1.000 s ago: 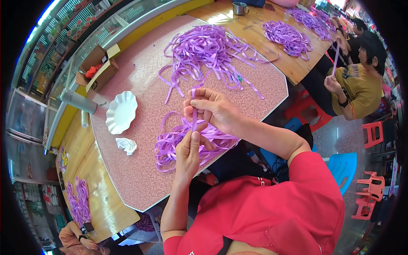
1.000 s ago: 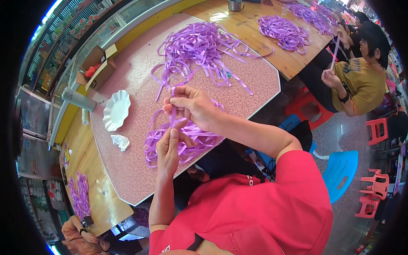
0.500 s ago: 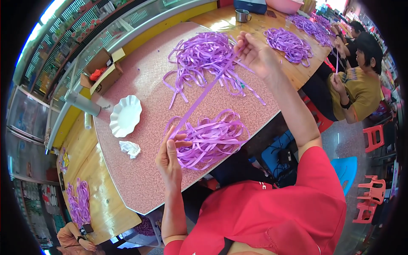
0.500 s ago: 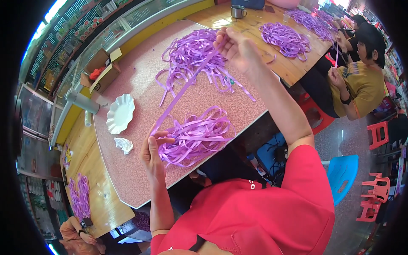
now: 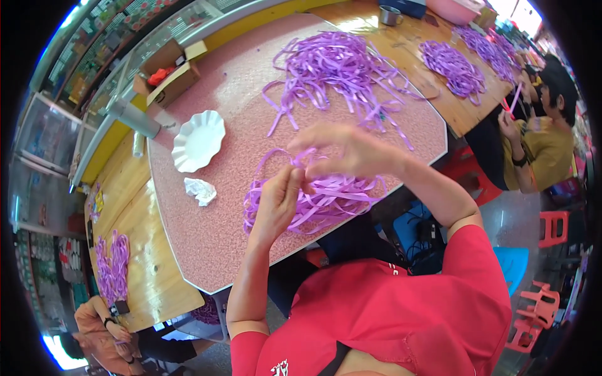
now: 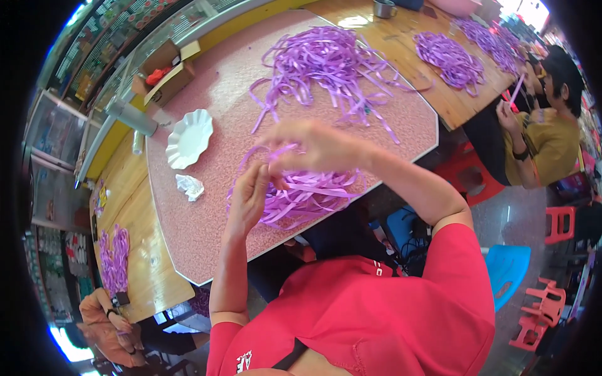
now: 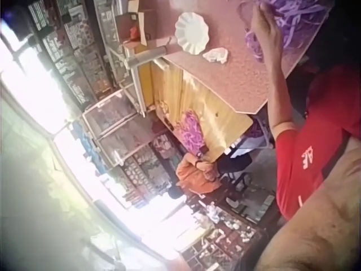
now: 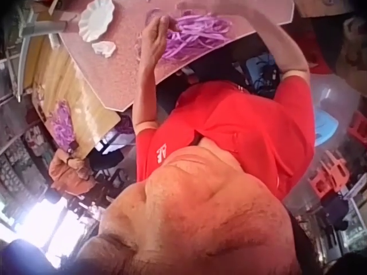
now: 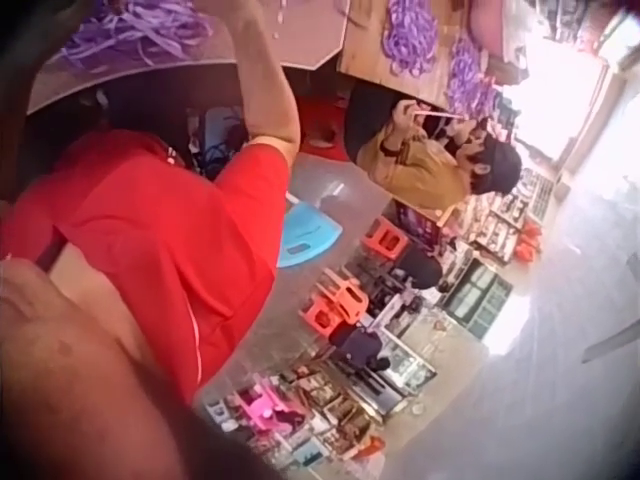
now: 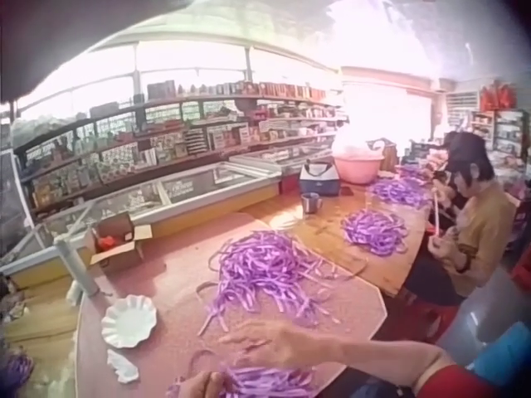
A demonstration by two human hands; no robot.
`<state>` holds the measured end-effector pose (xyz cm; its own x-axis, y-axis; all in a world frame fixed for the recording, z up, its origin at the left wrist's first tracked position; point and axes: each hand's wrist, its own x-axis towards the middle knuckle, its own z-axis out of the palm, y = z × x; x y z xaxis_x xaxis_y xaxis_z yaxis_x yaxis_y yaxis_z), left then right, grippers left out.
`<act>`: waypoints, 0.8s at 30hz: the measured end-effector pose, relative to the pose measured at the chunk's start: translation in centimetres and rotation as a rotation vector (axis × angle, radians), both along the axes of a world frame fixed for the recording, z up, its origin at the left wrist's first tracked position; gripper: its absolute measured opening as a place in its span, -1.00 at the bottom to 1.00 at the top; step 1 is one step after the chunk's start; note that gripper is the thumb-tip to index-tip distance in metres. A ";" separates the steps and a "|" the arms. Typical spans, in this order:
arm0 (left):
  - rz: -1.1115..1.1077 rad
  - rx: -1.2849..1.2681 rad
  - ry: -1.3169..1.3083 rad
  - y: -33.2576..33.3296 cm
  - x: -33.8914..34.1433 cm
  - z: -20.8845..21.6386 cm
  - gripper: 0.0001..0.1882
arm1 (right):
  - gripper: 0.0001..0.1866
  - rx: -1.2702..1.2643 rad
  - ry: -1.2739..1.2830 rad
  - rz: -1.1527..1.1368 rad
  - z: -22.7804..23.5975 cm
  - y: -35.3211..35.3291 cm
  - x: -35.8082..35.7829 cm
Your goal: Braiding and knotting long purple ribbon strips into organized bundles at a table.
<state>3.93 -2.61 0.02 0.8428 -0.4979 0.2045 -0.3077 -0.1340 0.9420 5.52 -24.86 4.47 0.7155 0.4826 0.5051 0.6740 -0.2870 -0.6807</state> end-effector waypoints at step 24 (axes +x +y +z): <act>0.795 1.092 -0.685 14.8 12.7 -5.4 -0.48 | -0.92 0.067 0.205 -0.273 -2.0 0.9 0.4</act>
<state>16.63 12.20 -5.43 0.8557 -0.1346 0.4996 -0.1453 -0.9892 -0.0177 5.91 -23.98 2.48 0.9034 0.2304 0.3617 0.4261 -0.3879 -0.8173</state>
